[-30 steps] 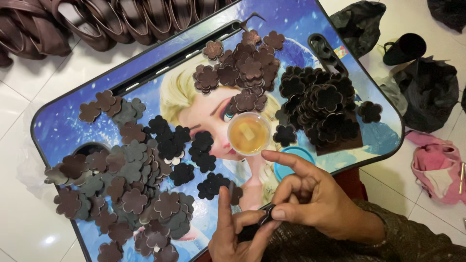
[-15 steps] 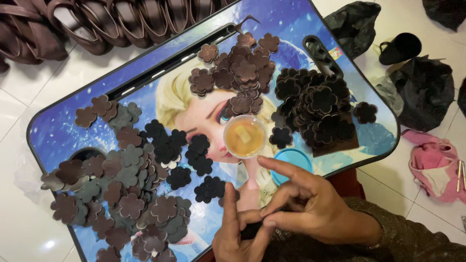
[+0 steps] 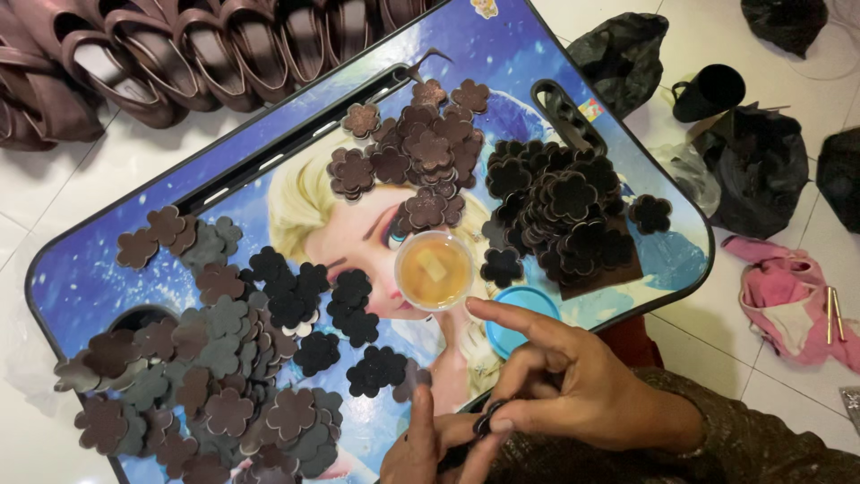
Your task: The person repeatedly picks up small flower-shaped craft pieces, applies adhesive from a small container to one side, and places them onto a tray. The person handles the pieces one at a time throughout the clip.
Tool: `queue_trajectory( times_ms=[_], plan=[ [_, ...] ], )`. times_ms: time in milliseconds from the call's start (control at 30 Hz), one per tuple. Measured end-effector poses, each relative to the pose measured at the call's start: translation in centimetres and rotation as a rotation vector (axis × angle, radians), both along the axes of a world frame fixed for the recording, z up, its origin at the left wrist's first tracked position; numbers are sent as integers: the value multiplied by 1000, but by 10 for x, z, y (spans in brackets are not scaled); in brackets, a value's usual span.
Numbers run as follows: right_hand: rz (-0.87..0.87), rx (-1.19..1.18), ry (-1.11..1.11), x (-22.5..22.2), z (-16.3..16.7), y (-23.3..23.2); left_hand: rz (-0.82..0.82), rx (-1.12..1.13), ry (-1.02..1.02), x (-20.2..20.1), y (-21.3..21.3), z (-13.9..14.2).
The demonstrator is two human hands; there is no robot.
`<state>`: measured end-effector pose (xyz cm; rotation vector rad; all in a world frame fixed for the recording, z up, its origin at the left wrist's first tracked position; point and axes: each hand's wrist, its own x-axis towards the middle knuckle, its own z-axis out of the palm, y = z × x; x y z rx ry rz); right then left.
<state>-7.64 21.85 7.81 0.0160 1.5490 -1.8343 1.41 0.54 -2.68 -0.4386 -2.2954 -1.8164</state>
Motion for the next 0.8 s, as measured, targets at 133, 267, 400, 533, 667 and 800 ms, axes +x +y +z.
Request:
queue_trajectory(
  times_ms=[133,267,400,533,667,800],
  plan=[
    [-70,98,153,-6,5,3,54,23,-24,2,-1,2],
    [-472,309,610,-40,10,24,250,-48,-120,1,-22,1],
    [-561,624,794,-63,12,50,688,14,-179,3,-42,7],
    [-488,853,1098,-77,5,58,908,106,-332,3,-51,30],
    [-435,1072,1335,-82,0,59,953,-94,-255,-12,-47,57],
    [-396,1167,1361,-80,0,58,765,-462,42,-29,-42,79]
  ],
)
